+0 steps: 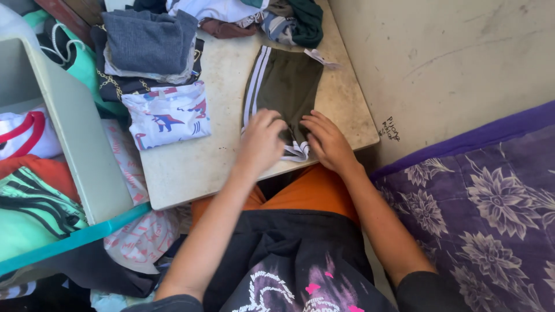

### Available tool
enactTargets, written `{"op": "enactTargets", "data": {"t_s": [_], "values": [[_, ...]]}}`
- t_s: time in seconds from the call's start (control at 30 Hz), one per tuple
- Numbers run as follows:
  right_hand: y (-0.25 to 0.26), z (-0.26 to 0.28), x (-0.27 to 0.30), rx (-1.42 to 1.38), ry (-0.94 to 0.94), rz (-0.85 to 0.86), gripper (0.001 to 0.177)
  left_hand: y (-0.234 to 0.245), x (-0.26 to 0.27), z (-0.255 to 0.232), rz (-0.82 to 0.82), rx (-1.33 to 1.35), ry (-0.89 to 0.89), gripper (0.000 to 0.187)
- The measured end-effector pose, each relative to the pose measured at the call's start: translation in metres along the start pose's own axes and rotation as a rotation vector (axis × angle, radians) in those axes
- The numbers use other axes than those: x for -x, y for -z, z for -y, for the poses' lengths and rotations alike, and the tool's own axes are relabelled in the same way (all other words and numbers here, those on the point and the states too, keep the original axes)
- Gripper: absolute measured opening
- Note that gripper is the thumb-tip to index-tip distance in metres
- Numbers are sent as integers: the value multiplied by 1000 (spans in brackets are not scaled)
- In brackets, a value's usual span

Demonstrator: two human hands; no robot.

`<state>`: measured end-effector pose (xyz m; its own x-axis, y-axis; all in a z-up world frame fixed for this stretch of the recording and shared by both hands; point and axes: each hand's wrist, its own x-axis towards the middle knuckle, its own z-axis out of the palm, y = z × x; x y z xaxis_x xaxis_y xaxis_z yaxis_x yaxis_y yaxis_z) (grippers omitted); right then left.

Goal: Fold various items of clothing and place them into a storage bin.

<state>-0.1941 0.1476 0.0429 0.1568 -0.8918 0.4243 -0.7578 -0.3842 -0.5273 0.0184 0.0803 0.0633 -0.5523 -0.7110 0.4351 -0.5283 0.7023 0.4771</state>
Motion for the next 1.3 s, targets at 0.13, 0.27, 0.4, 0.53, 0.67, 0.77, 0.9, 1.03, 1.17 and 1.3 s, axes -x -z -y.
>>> {"op": "enactTargets", "data": {"t_s": [0.13, 0.27, 0.4, 0.53, 0.67, 0.77, 0.9, 1.03, 1.17, 1.3], "values": [[1, 5, 26, -37, -42, 8, 34, 25, 12, 51, 189, -177, -86, 57], [3, 24, 20, 95, 42, 165, 62, 23, 22, 70, 340, -10, -99, 64], [0, 17, 21, 154, 65, 258, 71, 9, 27, 77, 237, -21, -134, 52], [12, 13, 18, 101, 24, 331, 65, 3, 26, 75, 161, -6, -187, 37], [21, 16, 21, 25, -74, 349, 56, 15, 28, 56, 214, 56, -189, 23], [16, 12, 32, -74, -148, 297, 54, 17, 38, 49, 192, 118, -160, 23], [0, 5, 44, -114, -144, 162, 39, 11, 56, 50, 146, 229, -71, 23], [7, 15, 40, -153, -160, 178, 38, 32, 58, 47, 319, 272, 24, 22], [11, 26, 36, -45, -107, 217, 43, 44, 62, 49, 381, 314, -128, 51], [0, 14, 45, -31, -87, 117, 36, 38, 66, 53, 383, 296, -134, 48]]}}
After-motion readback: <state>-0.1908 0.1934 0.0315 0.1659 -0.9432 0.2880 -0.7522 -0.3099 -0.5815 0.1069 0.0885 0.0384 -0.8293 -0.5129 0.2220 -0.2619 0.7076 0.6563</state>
